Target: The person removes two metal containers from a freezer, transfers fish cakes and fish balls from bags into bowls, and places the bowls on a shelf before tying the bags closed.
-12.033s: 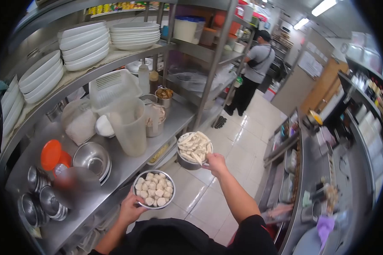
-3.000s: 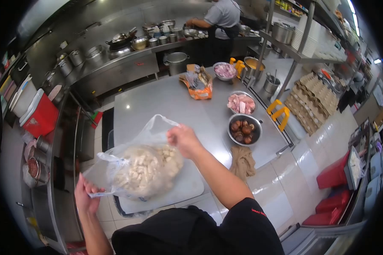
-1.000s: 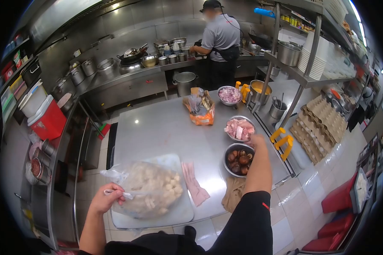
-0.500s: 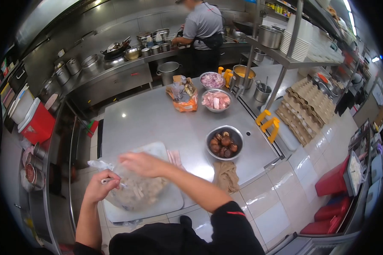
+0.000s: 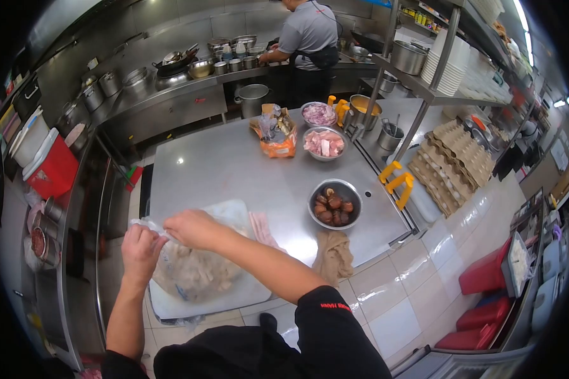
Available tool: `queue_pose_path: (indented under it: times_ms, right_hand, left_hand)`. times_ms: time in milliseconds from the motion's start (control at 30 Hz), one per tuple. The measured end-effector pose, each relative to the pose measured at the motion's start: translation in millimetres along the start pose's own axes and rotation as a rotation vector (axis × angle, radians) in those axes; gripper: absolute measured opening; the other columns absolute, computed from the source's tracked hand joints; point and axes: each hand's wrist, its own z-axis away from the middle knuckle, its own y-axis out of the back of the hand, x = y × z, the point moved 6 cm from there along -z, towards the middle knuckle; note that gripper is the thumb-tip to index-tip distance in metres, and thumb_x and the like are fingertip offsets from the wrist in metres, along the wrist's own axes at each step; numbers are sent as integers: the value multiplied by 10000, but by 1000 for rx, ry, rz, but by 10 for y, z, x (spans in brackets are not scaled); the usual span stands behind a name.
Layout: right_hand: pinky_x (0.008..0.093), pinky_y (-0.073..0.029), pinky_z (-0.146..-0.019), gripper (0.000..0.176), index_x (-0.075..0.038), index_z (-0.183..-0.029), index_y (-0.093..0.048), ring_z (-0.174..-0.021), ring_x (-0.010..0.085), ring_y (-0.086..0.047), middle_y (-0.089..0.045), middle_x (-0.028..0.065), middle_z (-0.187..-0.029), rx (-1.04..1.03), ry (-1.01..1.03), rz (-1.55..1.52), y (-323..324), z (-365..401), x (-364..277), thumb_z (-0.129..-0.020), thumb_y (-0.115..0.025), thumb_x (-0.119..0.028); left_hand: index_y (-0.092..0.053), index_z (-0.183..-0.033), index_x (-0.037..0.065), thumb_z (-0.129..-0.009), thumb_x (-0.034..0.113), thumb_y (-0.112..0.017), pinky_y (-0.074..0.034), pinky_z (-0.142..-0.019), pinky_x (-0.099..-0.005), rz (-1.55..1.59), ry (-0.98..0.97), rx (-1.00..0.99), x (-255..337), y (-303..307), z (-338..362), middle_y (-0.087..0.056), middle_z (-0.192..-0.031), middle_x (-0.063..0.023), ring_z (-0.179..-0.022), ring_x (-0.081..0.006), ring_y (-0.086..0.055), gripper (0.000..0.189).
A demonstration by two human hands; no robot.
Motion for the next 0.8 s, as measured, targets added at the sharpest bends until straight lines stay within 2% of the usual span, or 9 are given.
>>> queue_pose_path:
  times_ms: [133, 233, 300, 400, 433, 500, 600, 633, 800]
  right_hand:
    - [460, -473, -710, 111, -84, -890, -626, -771, 344, -635, -635, 134, -778, 221, 211, 224, 58, 101, -163, -813, -614, -164]
    - [481, -477, -728, 117, -76, -871, -606, -791, 348, -634, -637, 142, -802, 10, -77, 242, -2, 253, 384, -801, -618, -169]
    - [468, -487, -732, 126, -62, -888, -607, -791, 354, -626, -637, 155, -810, 55, -101, 232, -183, 349, 549, -805, -609, -157]
    - [432, -503, -725, 112, -38, -883, -596, -773, 323, -625, -621, 157, -795, 278, -101, -65, -177, 241, 364, -832, -585, -138]
    - [417, -508, -721, 107, -29, -876, -590, -765, 306, -626, -613, 155, -785, 383, -91, -212, -109, 155, 207, -845, -575, -131]
    - [383, -504, -687, 94, -38, -900, -581, -743, 255, -618, -601, 127, -776, 323, -214, -479, -26, 21, -123, -893, -541, -123]
    - [355, -484, -621, 88, -64, -939, -552, -684, 185, -575, -567, 81, -769, 393, -461, -1269, -359, -52, 48, -953, -490, -126]
    - [349, -474, -597, 87, -74, -953, -539, -660, 163, -555, -553, 65, -768, 442, -553, -1601, -532, -45, 168, -971, -474, -129]
    - [326, -442, -541, 83, -85, -932, -475, -562, 133, -455, -513, 40, -768, 266, -790, -1631, -868, 253, 490, -987, -452, -142]
  left_hand:
    - [-566, -787, 55, -803, 204, -754, -454, -616, -452, -42, 197, -278, -158, -143, 294, -557, -761, -123, -671, -350, -560, 240]
    - [-577, -801, 44, -885, 244, -679, -482, -637, -427, -28, 312, -596, -188, -289, 911, -607, -812, -158, -672, -353, -585, 240]
    - [-583, -821, 38, -936, 257, -618, -505, -671, -391, 58, 461, -827, -188, -300, 1165, -655, -883, -164, -696, -317, -623, 250]
    - [-584, -857, 52, -981, 269, -565, -520, -715, -370, 749, 904, -615, -426, -321, 1188, -687, -982, -142, -777, -241, -654, 251]
    - [-579, -856, 63, -992, 257, -534, -520, -718, -364, 932, 916, -426, -371, -254, 986, -681, -962, -125, -814, -232, -649, 241]
    - [-568, -855, 86, -1016, 232, -473, -520, -724, -352, 1275, 893, -26, -203, -61, 432, -668, -922, -92, -888, -213, -639, 236]
    - [-533, -844, 79, -1018, 211, -453, -512, -679, -332, 1540, 1054, 120, -212, -38, 262, -644, -889, -95, -838, -206, -612, 233]
    - [-532, -839, 73, -1020, 215, -456, -503, -661, -317, 1517, 1044, 77, -236, -105, 322, -642, -872, -90, -810, -189, -608, 243]
    - [-508, -844, 48, -1028, 189, -425, -430, -529, -258, 1106, 1002, -255, -333, -547, 1046, -610, -760, -71, -578, -107, -506, 246]
